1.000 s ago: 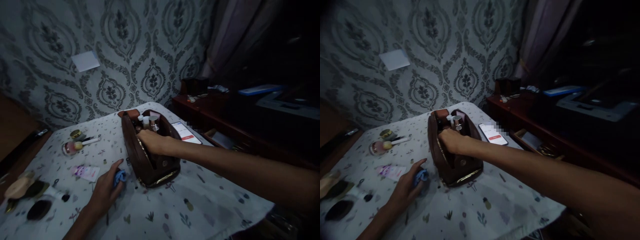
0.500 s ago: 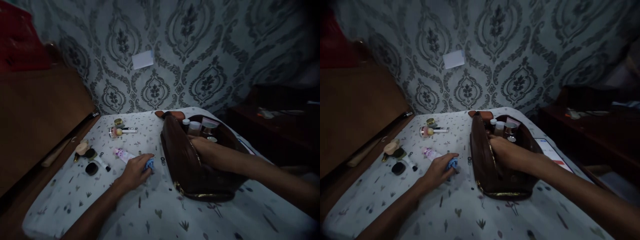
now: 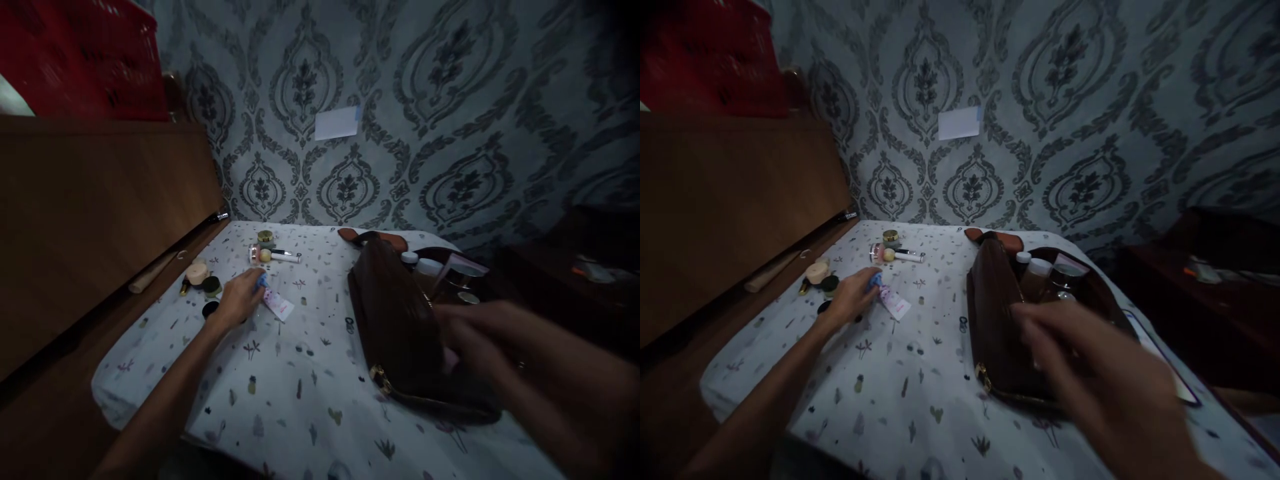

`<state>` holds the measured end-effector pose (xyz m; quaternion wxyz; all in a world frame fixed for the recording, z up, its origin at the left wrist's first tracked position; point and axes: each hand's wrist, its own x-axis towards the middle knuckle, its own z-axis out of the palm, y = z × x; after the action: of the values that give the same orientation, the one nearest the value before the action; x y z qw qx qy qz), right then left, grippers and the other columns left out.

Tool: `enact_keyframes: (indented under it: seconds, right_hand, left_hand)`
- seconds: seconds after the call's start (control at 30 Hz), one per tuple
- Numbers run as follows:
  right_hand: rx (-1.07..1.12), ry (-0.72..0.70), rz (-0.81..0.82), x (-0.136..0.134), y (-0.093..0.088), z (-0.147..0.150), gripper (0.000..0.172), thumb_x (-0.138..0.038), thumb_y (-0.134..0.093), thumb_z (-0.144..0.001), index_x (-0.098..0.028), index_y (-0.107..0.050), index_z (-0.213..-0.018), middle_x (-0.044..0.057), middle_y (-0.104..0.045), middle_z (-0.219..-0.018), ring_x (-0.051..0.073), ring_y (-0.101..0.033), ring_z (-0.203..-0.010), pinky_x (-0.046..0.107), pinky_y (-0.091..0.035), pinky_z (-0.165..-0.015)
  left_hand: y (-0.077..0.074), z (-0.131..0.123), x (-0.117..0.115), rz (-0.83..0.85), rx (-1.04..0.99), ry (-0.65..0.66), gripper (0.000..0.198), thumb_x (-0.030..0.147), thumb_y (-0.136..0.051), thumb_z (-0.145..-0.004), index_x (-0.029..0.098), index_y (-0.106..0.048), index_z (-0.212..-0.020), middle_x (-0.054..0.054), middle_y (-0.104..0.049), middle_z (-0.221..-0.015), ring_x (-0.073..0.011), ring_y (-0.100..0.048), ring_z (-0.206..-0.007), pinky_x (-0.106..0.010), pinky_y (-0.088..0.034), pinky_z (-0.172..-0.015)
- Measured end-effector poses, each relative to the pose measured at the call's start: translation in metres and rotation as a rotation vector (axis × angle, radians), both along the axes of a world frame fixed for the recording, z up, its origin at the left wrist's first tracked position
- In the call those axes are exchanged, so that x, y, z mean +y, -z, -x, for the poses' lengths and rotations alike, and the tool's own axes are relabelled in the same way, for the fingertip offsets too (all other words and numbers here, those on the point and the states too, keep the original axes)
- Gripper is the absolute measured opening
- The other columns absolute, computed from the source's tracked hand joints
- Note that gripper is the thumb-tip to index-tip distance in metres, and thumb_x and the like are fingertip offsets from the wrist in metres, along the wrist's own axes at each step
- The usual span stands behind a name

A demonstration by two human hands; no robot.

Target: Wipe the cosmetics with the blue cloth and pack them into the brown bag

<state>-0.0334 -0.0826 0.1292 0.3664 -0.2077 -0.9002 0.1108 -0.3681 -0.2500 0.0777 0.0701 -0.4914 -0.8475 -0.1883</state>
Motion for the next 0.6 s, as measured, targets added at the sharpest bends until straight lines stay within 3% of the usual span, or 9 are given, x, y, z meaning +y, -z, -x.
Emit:
enact_keyframes:
  seconds: [0.13,0.2,0.3,0.37,0.5,0.6]
  right_hand:
    - [-0.069,-0.475,0.169,-0.051,0.024,0.050,0.019,-0.019,-0.044,-0.097,-0.026,-0.062,-0.102,0.007,-0.067,-0.096,0.017,-0.068,-0.085,0.027,-0.054,-0.074]
    - [-0.092,-0.589,0.258,-0.066,0.043,0.081,0.020,-0.019,-0.044,-0.097,-0.021,-0.063,-0.100,0.008,-0.065,-0.098,0.016,-0.066,-0.082,0.027,-0.054,-0.072]
    - [-0.191,-0.621,0.360,-0.078,0.069,0.130,0.016,-0.015,-0.050,-0.093,-0.016,-0.063,-0.102,0.007,-0.063,-0.096,0.015,-0.062,-0.073,0.028,-0.052,-0.070]
    - [-0.229,-0.620,0.363,-0.085,0.082,0.161,0.019,-0.012,-0.052,-0.091,-0.014,-0.063,-0.106,0.009,-0.063,-0.102,0.016,-0.062,-0.078,0.030,-0.052,-0.076]
    - [-0.236,-0.621,0.237,-0.099,0.100,0.212,0.020,-0.009,-0.055,-0.089,-0.014,-0.063,-0.106,0.011,-0.060,-0.112,0.023,-0.056,-0.108,0.035,-0.047,-0.094]
    - [-0.249,-0.579,0.145,-0.108,0.110,0.237,0.022,-0.011,-0.057,-0.089,-0.015,-0.062,-0.110,0.011,-0.061,-0.112,0.023,-0.054,-0.108,0.037,-0.044,-0.098]
  left_hand:
    - [-0.008,0.028,-0.030,0.023,0.035,-0.159,0.032,0.027,-0.043,-0.092,0.016,-0.060,-0.117,-0.010,-0.070,-0.110,-0.0255,-0.064,-0.100,-0.033,-0.047,-0.085]
    - [-0.004,0.035,-0.046,0.040,0.050,-0.203,0.030,0.029,-0.043,-0.091,0.017,-0.062,-0.112,-0.009,-0.070,-0.107,-0.0260,-0.063,-0.100,-0.033,-0.047,-0.084]
    - [0.011,0.034,-0.069,0.116,0.040,-0.188,0.028,0.028,-0.045,-0.090,0.019,-0.064,-0.108,-0.009,-0.066,-0.109,-0.0267,-0.060,-0.103,-0.034,-0.047,-0.081]
    - [0.022,0.028,-0.079,0.168,0.020,-0.163,0.028,0.028,-0.046,-0.090,0.021,-0.064,-0.111,-0.010,-0.063,-0.113,-0.0276,-0.058,-0.106,-0.035,-0.048,-0.080]
    - [0.039,0.022,-0.087,0.157,0.039,-0.187,0.030,0.027,-0.049,-0.090,0.024,-0.062,-0.117,-0.010,-0.058,-0.118,-0.0281,-0.055,-0.110,-0.036,-0.049,-0.083]
    - [0.045,0.025,-0.086,0.102,0.029,-0.155,0.029,0.023,-0.050,-0.089,0.023,-0.063,-0.114,-0.009,-0.059,-0.114,-0.0262,-0.057,-0.108,-0.037,-0.049,-0.089]
